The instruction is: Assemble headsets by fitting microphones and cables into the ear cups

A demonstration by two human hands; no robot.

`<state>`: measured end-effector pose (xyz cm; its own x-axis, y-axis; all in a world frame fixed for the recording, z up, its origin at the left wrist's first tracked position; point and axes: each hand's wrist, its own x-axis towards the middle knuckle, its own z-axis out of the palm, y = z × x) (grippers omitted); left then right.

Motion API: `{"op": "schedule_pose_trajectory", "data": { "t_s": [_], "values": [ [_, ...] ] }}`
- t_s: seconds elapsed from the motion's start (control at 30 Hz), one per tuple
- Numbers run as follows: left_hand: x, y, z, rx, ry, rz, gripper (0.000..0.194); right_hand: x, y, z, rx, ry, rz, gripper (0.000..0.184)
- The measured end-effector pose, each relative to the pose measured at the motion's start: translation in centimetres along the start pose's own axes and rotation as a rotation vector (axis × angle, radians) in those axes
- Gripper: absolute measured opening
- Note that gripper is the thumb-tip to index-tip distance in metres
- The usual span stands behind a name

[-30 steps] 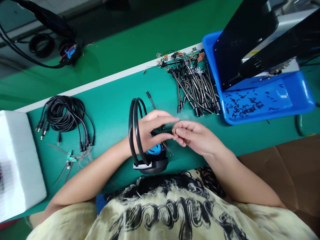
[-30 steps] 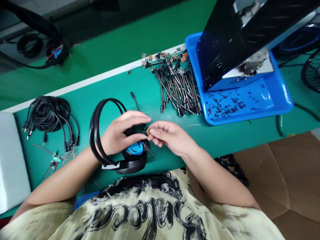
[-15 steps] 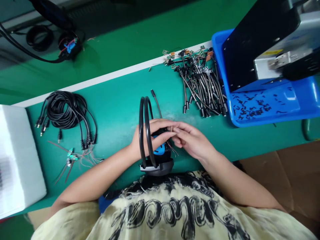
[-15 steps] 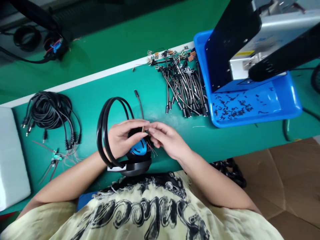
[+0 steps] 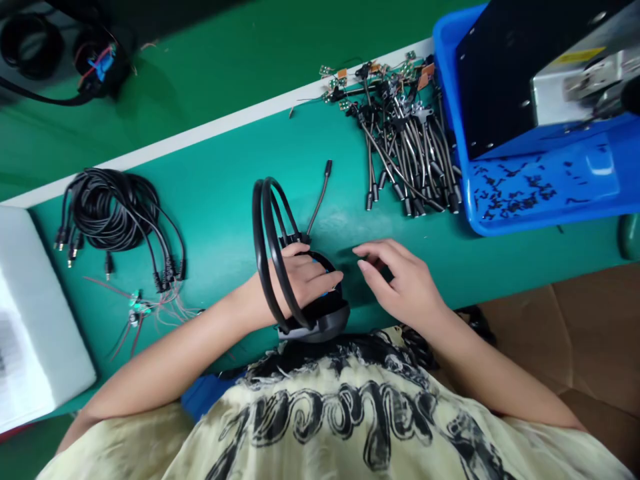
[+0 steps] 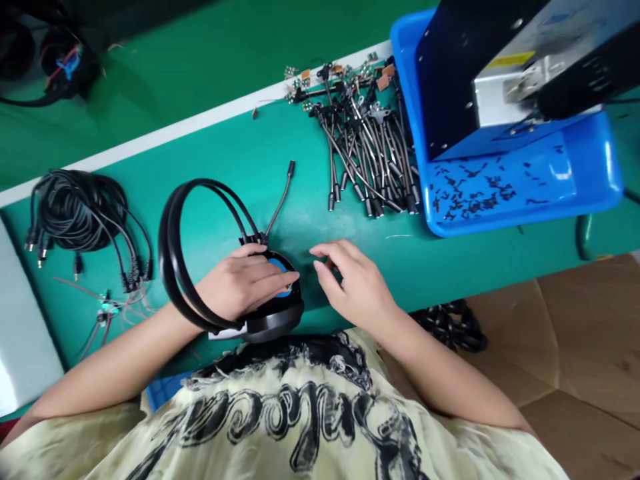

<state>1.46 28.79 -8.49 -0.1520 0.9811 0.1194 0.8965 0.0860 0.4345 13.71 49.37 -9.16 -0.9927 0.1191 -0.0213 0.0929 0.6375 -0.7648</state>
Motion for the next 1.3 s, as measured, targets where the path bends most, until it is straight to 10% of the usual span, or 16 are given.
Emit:
{"op": "schedule_pose_trajectory", "data": {
  "t_s": [0.33,1.3],
  "values": [
    [-0.6,0.6,1.0,0.091,0.074,-0.121,0.023,0.1,-0.6,1.7,0.079,-0.152,-0.06,0.023],
    [-0.4,1.1,1.4,0.036,0.298,-0.187,0.014,1.1,-1.4,2.1,0.401,0.005,0.201,0.008]
  ]
}}
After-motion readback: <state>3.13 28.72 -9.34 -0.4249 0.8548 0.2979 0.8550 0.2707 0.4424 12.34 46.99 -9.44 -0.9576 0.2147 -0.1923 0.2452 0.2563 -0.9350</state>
